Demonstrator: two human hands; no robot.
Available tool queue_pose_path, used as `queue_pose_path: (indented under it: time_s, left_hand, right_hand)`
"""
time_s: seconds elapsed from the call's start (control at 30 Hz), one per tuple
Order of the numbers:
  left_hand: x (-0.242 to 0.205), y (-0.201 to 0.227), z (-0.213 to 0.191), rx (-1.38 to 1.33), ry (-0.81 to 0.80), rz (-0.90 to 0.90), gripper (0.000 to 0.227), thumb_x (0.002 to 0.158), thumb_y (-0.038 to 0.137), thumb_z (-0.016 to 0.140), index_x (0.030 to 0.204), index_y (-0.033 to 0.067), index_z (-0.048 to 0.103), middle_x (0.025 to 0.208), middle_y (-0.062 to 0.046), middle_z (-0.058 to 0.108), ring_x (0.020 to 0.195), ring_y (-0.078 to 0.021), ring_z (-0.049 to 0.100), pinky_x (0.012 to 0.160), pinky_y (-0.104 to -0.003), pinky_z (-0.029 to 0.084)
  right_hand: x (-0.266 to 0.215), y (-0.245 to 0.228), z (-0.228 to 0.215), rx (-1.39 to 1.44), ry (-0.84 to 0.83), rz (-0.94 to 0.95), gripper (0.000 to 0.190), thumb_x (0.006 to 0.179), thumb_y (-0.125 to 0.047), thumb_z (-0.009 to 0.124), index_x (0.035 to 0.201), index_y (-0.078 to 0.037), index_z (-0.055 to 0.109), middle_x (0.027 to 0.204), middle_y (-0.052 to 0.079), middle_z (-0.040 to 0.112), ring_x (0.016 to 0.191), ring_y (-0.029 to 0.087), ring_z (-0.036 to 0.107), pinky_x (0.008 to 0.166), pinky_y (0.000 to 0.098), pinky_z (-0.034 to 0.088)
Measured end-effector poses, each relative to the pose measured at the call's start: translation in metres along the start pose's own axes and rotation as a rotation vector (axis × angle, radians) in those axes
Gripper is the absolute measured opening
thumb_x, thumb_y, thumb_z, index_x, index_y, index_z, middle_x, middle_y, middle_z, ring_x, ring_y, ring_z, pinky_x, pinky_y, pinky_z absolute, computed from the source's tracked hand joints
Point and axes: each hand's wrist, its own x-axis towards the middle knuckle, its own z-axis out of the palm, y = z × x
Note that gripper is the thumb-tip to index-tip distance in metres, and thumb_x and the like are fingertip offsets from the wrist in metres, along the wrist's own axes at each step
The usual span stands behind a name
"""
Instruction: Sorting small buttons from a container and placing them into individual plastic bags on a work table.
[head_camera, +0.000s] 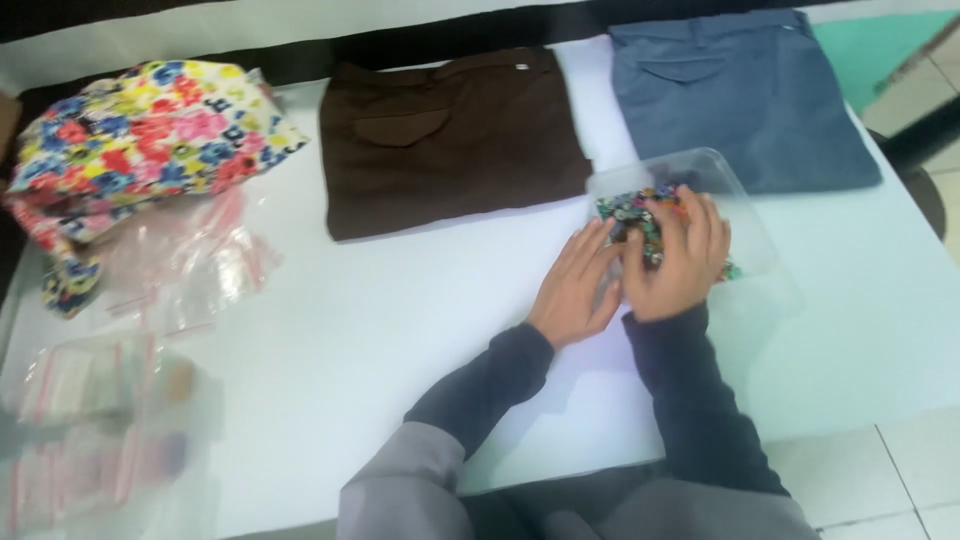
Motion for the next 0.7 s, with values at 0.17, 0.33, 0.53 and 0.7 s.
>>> queue_pose_path:
  time_s: [0.17,0.33,0.53,0.7]
  left_hand:
    - [0.045,-0.003,0.032,0.033,-0.202,-0.125,0.027,0.088,0.03,0.062,0.107,0.0133,0.071,0.117,-0.006,0.068,0.12,-0.0254,0.062,0.113,-0.039,0.043]
    - [0.07,-0.016,0.072,0.369,-0.482,-0.345,0.029,0.061,0.024,0.075,0.089,0.0128,0.071,0.086,-0.003,0.071,0.094,-0.0239,0.07,0.1,-0.039,0.047]
    - [0.093,-0.006,0.089,0.647,-0.611,-0.446,0.078,0.052,0.037,0.084,0.121,0.0111,0.058,0.107,-0.011,0.071,0.099,-0.03,0.067,0.09,-0.039,0.039]
    - [0.086,-0.022,0.089,0.682,-0.733,-0.374,0.087,0.06,0.047,0.08,0.136,0.0147,0.054,0.114,-0.008,0.067,0.103,-0.0255,0.064,0.091,-0.038,0.036]
  right_hand:
    - [-0.021,0.111,0.053,0.123,-0.554,0.213,0.051,0.092,-0.03,0.072,0.139,-0.013,0.061,0.14,0.022,0.058,0.132,0.043,0.054,0.112,0.0551,0.04]
    - [0.005,0.115,0.063,0.122,-1.127,0.278,0.08,0.088,-0.039,0.065,0.161,-0.034,0.033,0.156,0.014,0.046,0.144,0.038,0.044,0.119,0.0575,0.032]
    - [0.032,0.088,0.035,0.025,-1.233,0.236,0.09,0.08,-0.02,0.066,0.163,-0.023,0.031,0.149,0.02,0.05,0.134,0.047,0.052,0.114,0.0545,0.042]
    - [0.014,0.101,0.046,0.06,-1.218,0.321,0.084,0.087,-0.038,0.072,0.161,-0.025,0.034,0.146,0.024,0.049,0.133,0.047,0.052,0.11,0.058,0.043]
